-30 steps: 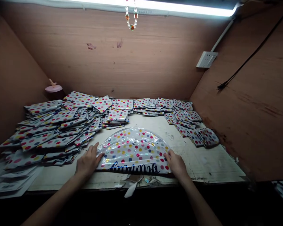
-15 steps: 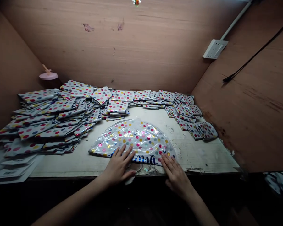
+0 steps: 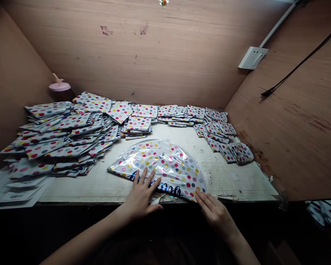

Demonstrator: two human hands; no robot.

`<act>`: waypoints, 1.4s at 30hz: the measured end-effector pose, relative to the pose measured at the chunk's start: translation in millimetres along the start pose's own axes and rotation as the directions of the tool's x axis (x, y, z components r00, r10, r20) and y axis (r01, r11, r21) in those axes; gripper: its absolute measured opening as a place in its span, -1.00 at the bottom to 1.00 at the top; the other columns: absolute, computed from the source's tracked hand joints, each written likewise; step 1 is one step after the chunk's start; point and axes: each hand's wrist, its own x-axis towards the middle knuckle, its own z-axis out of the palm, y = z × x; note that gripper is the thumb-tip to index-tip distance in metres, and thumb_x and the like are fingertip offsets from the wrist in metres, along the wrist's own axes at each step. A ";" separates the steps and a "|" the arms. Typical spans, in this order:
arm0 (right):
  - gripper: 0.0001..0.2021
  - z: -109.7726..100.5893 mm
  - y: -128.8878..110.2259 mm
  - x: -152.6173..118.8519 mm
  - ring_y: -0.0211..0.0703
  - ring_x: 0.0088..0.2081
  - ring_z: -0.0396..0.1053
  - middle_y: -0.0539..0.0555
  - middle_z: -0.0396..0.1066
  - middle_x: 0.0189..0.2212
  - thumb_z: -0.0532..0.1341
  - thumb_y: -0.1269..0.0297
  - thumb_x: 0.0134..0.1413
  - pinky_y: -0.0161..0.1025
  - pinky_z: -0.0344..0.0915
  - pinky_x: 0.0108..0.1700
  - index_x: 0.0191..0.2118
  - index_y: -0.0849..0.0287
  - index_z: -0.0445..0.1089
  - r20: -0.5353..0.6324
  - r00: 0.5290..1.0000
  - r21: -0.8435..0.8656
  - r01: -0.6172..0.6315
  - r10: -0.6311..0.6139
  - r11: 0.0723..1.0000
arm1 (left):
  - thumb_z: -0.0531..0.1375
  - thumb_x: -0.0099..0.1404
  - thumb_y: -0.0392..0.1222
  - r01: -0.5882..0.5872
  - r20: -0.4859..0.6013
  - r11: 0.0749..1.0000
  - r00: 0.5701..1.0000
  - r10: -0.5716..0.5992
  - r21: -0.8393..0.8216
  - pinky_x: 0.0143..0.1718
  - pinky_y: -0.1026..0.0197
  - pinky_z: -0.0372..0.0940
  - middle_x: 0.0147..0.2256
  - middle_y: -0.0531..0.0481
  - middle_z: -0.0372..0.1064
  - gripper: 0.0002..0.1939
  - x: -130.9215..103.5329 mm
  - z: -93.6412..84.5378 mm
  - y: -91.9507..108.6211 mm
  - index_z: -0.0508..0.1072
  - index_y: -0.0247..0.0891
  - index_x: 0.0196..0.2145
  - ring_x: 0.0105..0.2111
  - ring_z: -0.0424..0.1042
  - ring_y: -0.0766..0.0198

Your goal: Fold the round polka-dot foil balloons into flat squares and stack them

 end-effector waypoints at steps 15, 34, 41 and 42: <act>-0.78 80.6 -156.1 318.2 0.02 -0.02 0.19 0.17 0.21 0.04 0.10 0.41 0.19 -0.03 0.27 -0.08 -0.12 0.08 0.43 0.228 0.889 0.237 0.345 -0.397 0.908 | 0.12 0.13 0.35 0.065 -0.070 0.980 0.994 -0.080 -0.189 0.15 -0.13 0.12 0.13 -0.21 0.25 -0.17 -25.4 15.4 1.3 0.22 -0.22 0.21 0.17 0.13 -0.27; -0.52 18.5 -10.1 111.3 0.26 0.34 -0.27 0.19 -0.11 0.33 0.26 0.17 0.06 0.31 -0.02 0.22 0.12 0.02 0.25 0.183 0.982 0.330 -0.098 0.038 0.939 | 0.02 0.37 -0.37 -0.297 -0.260 0.952 0.927 0.269 -0.074 0.29 -0.10 -0.10 -0.02 0.00 0.45 -0.71 -66.5 -23.4 -74.8 0.42 -0.19 -0.05 0.22 0.15 0.15; -0.50 27.5 -61.1 89.1 0.04 0.32 -0.11 0.22 0.11 0.25 0.10 0.39 0.21 0.09 0.05 0.26 0.26 0.18 0.09 0.173 0.917 0.425 0.259 -0.358 0.868 | 0.09 0.36 -0.24 -0.339 -0.269 0.922 0.920 0.284 -0.187 0.26 -0.09 -0.01 0.04 -0.07 0.40 -0.72 -91.9 -3.3 -84.6 0.41 -0.18 0.01 0.18 0.21 0.10; -0.51 31.2 -57.4 88.7 0.04 0.31 -0.05 0.23 0.17 0.22 0.11 0.35 0.21 0.08 0.07 0.25 0.24 0.18 0.12 0.164 0.930 0.481 0.217 -0.330 0.850 | 0.09 0.36 -0.24 -0.337 -0.254 0.908 0.928 0.274 -0.250 0.26 -0.08 -0.02 0.05 -0.06 0.40 -0.71 -95.1 -2.3 -87.1 0.40 -0.18 0.02 0.19 0.20 0.11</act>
